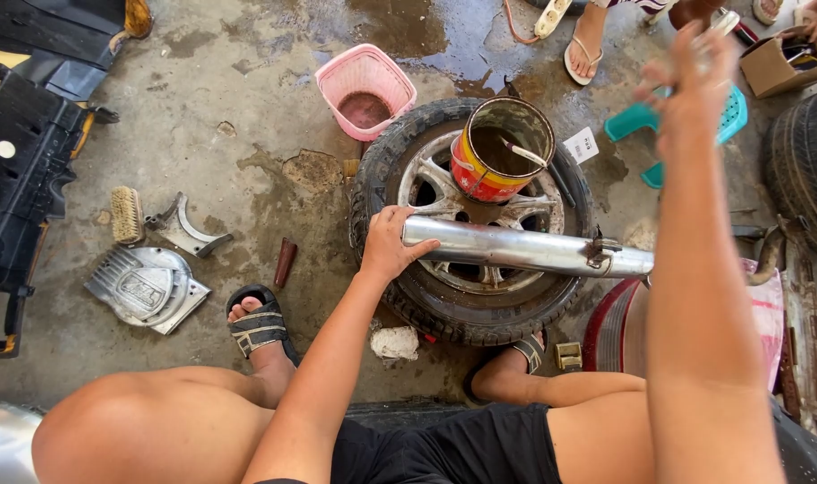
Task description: The person sits on the floor and uses a scraper to clean the surface of a metal exhaust pipe resting on a tire. They repeatedly scrape the pipe to remove dirt and grime.
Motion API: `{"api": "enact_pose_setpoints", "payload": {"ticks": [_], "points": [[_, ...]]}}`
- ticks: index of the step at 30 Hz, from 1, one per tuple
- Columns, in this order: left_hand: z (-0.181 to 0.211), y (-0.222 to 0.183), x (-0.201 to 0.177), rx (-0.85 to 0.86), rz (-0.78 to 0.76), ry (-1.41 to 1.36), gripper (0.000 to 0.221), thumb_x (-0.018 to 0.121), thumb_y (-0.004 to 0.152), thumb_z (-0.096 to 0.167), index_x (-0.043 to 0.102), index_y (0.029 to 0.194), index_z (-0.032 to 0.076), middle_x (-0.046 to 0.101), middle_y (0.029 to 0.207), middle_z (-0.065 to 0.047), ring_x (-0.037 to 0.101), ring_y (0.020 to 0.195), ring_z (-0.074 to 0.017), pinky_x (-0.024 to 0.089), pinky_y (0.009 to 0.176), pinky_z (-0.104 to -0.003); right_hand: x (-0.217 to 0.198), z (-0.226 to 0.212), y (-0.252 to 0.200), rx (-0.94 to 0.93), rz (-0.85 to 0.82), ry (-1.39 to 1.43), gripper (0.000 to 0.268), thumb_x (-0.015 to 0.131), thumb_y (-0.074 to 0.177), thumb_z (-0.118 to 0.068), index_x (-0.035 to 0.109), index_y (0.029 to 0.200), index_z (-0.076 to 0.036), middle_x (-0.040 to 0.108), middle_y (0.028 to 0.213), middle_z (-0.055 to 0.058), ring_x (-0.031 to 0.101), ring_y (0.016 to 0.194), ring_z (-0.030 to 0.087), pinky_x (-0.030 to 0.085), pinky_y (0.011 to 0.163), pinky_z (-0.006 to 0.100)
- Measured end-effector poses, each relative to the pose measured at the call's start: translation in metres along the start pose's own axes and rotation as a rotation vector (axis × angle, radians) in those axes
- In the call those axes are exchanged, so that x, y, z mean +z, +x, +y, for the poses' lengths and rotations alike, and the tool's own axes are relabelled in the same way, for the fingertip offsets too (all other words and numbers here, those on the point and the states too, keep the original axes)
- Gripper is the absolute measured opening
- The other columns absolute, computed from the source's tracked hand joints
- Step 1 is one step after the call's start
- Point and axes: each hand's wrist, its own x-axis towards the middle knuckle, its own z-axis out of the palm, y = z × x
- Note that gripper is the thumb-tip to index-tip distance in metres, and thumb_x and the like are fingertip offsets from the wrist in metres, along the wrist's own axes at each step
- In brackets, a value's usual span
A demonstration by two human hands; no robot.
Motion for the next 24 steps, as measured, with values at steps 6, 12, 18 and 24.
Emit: {"api": "enact_pose_setpoints", "payload": {"ticks": [6,12,18,24], "points": [[0.001,0.000,-0.001,-0.015,-0.025,-0.021,0.083,0.071,0.079,0.069,0.059,0.139,0.013,0.055,0.136,-0.011,0.047,0.128,-0.0326,0.045,0.104,-0.051,-0.021,-0.022,0.089,-0.041,0.245,-0.059,0.012,0.070,0.098,-0.032,0.075,0.106,-0.025,0.082,0.108,-0.012,0.078,0.090,-0.005,0.066,0.067,0.008],[-0.001,-0.001,-0.003,0.027,-0.006,-0.052,0.075,0.075,0.080,0.063,0.060,0.135,0.013,0.056,0.138,-0.011,0.050,0.126,-0.0338,0.047,0.101,-0.052,0.013,0.029,0.042,-0.185,0.165,0.444,0.118,0.099,0.068,-0.043,0.025,0.157,-0.015,0.088,0.084,0.020,0.088,0.067,0.022,0.077,0.062,0.036],[-0.015,-0.004,0.003,0.020,0.033,-0.177,0.088,0.082,0.080,0.059,0.046,0.149,0.016,0.059,0.133,-0.007,0.053,0.133,-0.0361,0.048,0.108,-0.056,0.085,0.088,-0.138,-0.096,-0.280,0.154,0.021,0.072,0.107,-0.035,0.065,0.097,-0.019,0.071,0.074,0.011,0.077,0.069,0.021,0.064,0.070,0.032],[-0.009,-0.013,0.000,0.007,0.100,-0.714,0.056,0.030,0.112,0.048,0.038,0.155,0.014,0.060,0.141,-0.013,0.048,0.136,-0.0391,0.037,0.118,-0.053,0.131,0.184,-0.209,-0.481,-0.670,-0.105,0.024,0.077,0.090,0.004,0.083,0.104,-0.015,0.078,0.096,0.010,0.075,0.097,0.027,0.057,0.087,0.041]]}}
